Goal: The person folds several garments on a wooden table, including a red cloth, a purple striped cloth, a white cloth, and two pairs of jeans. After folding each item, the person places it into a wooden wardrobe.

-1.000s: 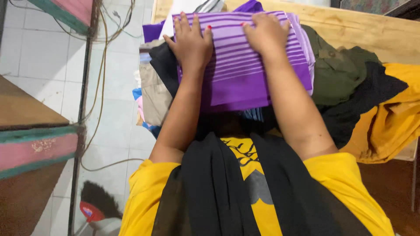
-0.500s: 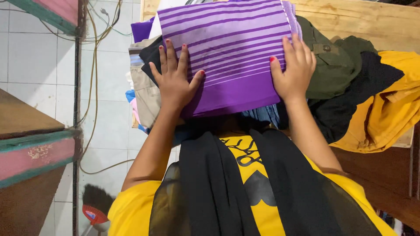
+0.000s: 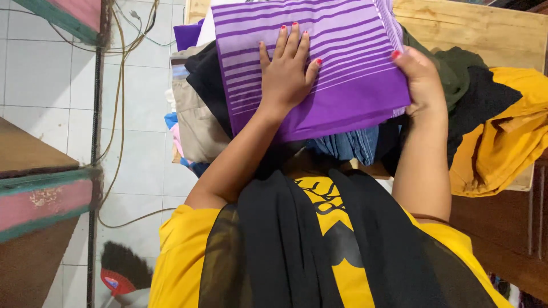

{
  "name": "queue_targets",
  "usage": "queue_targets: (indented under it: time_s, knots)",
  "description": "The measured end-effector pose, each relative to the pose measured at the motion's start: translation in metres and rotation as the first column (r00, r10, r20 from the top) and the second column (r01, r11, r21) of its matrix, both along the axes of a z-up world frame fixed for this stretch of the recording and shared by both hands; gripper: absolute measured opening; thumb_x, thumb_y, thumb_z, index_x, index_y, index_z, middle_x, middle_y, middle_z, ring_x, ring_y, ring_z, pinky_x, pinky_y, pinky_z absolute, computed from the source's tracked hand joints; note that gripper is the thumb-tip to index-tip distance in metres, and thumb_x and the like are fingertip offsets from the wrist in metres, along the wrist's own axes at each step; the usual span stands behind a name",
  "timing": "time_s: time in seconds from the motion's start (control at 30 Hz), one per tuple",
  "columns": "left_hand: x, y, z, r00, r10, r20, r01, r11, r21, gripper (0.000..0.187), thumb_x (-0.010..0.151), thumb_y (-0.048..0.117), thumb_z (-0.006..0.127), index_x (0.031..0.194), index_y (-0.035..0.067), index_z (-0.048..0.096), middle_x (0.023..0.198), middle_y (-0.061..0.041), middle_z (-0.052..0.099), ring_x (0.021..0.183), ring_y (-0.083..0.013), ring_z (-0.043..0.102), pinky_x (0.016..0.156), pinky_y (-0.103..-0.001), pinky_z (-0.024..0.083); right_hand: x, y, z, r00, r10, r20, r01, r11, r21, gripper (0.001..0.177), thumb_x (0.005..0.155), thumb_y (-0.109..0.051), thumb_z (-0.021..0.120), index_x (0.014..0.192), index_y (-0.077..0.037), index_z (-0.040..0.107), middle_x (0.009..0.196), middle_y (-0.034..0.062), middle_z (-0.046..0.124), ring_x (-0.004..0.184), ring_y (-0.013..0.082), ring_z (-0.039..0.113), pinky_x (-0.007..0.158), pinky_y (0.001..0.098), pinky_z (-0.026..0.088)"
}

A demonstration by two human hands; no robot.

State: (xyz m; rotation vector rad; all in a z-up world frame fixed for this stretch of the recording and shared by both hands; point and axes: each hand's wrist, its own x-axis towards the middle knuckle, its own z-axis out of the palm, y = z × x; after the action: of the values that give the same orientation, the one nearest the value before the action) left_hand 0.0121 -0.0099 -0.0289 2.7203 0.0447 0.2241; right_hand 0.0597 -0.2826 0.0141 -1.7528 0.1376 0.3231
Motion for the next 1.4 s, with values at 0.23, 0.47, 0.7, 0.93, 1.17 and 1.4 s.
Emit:
queue_targets:
  time_s: [0.23,0.47,0.7,0.93,1.17,1.4]
  knots:
    - [-0.008,0.003,-0.006,0.997,-0.009,0.076,0.006,0.999,0.038,0.062,0.104,0.052,0.045,0.155,0.017,0.045,0.165,-0.01,0.034,0.155,-0.0284,0.024,0.122,-0.064,0.007,0.0,0.005,-0.012,0.993,0.066,-0.102,0.019,0.745,0.667,0.032,0.084,-0.005,0.073,0.111,0.011,0.065,0.102,0.0176,0.071,0.085,0.024,0.073,0.076,0.0348,0.062]
    - [0.007,0.031,-0.033,0.989,-0.053,0.136,0.119,0.831,-0.543,0.053,0.102,0.032,0.059,0.151,0.016,0.052,0.159,-0.012,0.049,0.151,-0.0299,0.041,0.126,-0.053,0.024,-0.017,0.11,0.048,0.902,0.407,0.144,-0.422,0.901,0.096,0.045,0.079,-0.007,0.068,0.122,0.004,0.06,0.1,0.0085,0.069,0.087,0.0187,0.069,0.084,0.0349,0.06]
    - [-0.016,0.119,0.032,0.826,0.267,0.497,0.039,0.852,-0.522,0.03,0.117,0.018,0.051,0.145,0.008,0.054,0.143,-0.013,0.061,0.134,-0.0254,0.06,0.117,-0.032,0.05,-0.085,0.236,-0.024,0.499,0.801,0.329,-0.522,0.582,-0.624,0.083,0.077,-0.033,0.076,0.144,0.004,0.045,0.095,0.0286,0.07,0.081,0.0442,0.068,0.07,0.0506,0.053]
    - [0.035,0.063,0.031,0.988,-0.051,0.144,0.061,0.996,-0.063,0.072,0.09,0.062,0.064,0.145,0.018,0.051,0.153,-0.017,0.045,0.144,-0.0369,0.036,0.109,-0.075,0.015,-0.096,0.236,-0.044,0.291,0.81,0.509,-0.298,0.582,-0.757,0.064,0.091,-0.045,0.075,0.141,-0.013,0.053,0.137,0.0203,0.06,0.126,0.0435,0.054,0.106,0.0574,0.041]
    - [0.071,0.089,0.003,0.977,-0.128,0.171,0.133,0.991,-0.019,0.053,0.099,0.054,0.059,0.14,0.021,0.06,0.146,-0.016,0.056,0.137,-0.0356,0.049,0.109,-0.068,0.025,-0.128,0.197,-0.013,0.393,0.807,0.441,-0.307,0.567,-0.764,0.09,0.078,-0.054,0.075,0.147,-0.003,0.049,0.154,0.024,0.041,0.144,0.0424,0.033,0.114,0.0662,0.022]
    - [0.111,0.097,-0.012,0.996,0.07,0.057,-0.068,0.997,-0.041,0.048,0.092,0.057,0.059,0.105,0.015,0.078,0.099,-0.018,0.074,0.097,-0.04,0.069,0.087,-0.055,0.048,-0.124,0.146,-0.05,0.585,0.612,0.533,-0.352,0.783,-0.513,0.047,0.097,-0.041,0.07,0.129,-0.008,0.062,0.139,0.013,0.061,0.133,0.0313,0.053,0.11,0.0512,0.038]
